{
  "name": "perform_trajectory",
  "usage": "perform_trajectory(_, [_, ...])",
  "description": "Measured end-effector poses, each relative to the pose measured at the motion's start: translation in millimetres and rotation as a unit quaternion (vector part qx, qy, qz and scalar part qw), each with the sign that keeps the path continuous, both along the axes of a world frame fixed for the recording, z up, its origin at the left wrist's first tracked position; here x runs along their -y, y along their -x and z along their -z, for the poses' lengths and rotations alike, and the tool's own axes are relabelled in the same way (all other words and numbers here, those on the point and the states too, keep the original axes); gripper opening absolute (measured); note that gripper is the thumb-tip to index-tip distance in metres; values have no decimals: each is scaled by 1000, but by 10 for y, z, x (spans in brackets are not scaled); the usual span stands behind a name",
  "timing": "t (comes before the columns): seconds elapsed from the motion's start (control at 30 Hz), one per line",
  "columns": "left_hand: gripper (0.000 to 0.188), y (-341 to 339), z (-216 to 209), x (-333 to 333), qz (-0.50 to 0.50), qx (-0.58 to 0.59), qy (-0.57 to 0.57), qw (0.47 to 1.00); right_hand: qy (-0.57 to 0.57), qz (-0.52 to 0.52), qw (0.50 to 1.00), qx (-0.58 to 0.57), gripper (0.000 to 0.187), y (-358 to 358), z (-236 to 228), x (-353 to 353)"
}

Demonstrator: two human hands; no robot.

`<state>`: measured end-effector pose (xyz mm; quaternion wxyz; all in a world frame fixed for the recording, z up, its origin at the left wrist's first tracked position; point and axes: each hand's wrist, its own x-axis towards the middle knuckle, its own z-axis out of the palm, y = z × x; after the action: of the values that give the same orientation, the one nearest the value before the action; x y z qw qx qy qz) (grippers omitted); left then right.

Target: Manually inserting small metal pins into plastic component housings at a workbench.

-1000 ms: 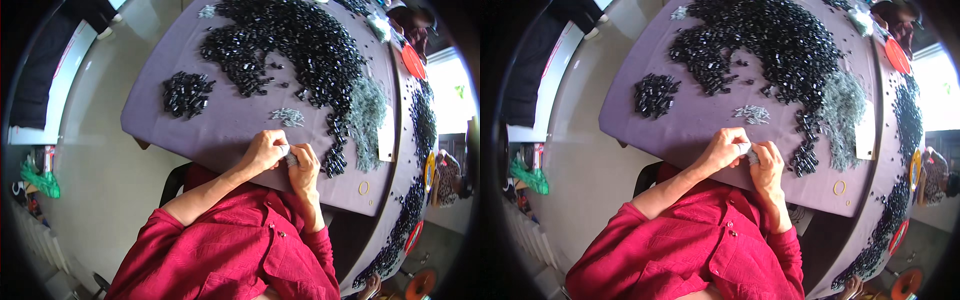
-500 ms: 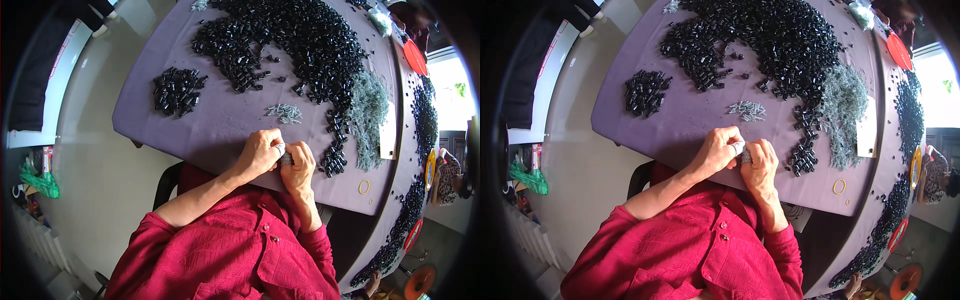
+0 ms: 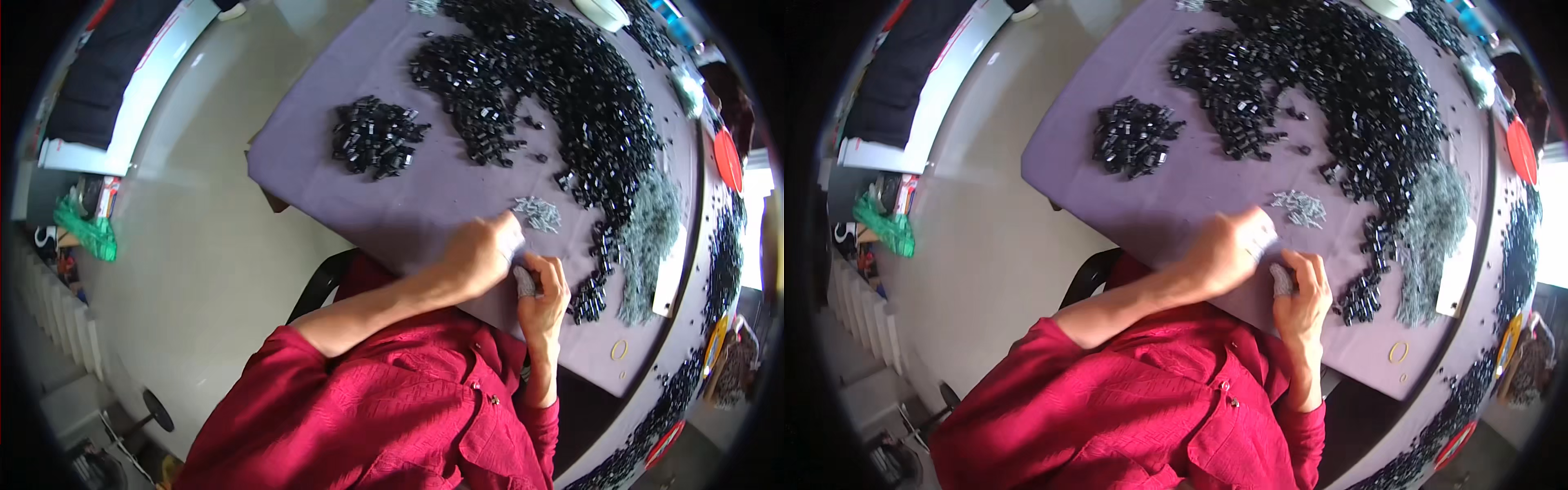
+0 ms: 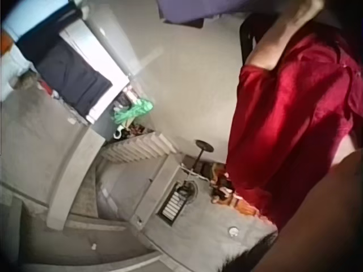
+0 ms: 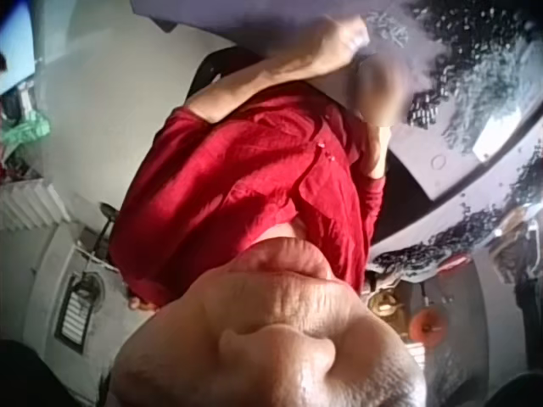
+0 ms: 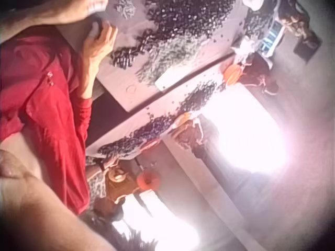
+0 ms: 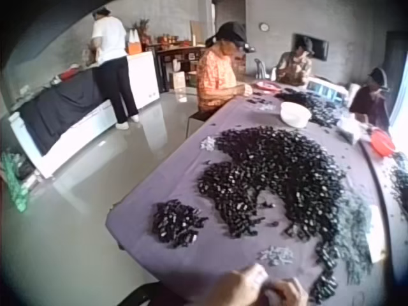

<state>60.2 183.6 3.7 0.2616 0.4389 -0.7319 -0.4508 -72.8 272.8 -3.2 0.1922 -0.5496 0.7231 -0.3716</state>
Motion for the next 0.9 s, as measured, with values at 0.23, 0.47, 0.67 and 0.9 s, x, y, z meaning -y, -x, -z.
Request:
perform_trajectory(0.23, [9, -1028, -93, 915, -185, 96, 193, 959, 34, 40, 998, -44, 34, 200, -42, 139])
perform_trajectory(0.47, [17, -1018, 2, 1053, -196, 169, 182, 949, 88, 38, 989, -113, 36, 358, 49, 363])
perform_trajectory(0.67, [15, -934, -55, 1006, -169, 130, 223, 951, 46, 48, 982, -178, 28, 402, 63, 426])
perform_trajectory(0.9, [13, -342, -57, 567, 1, 11, 200, 980, 30, -4, 975, -222, 16, 412, 46, 449])
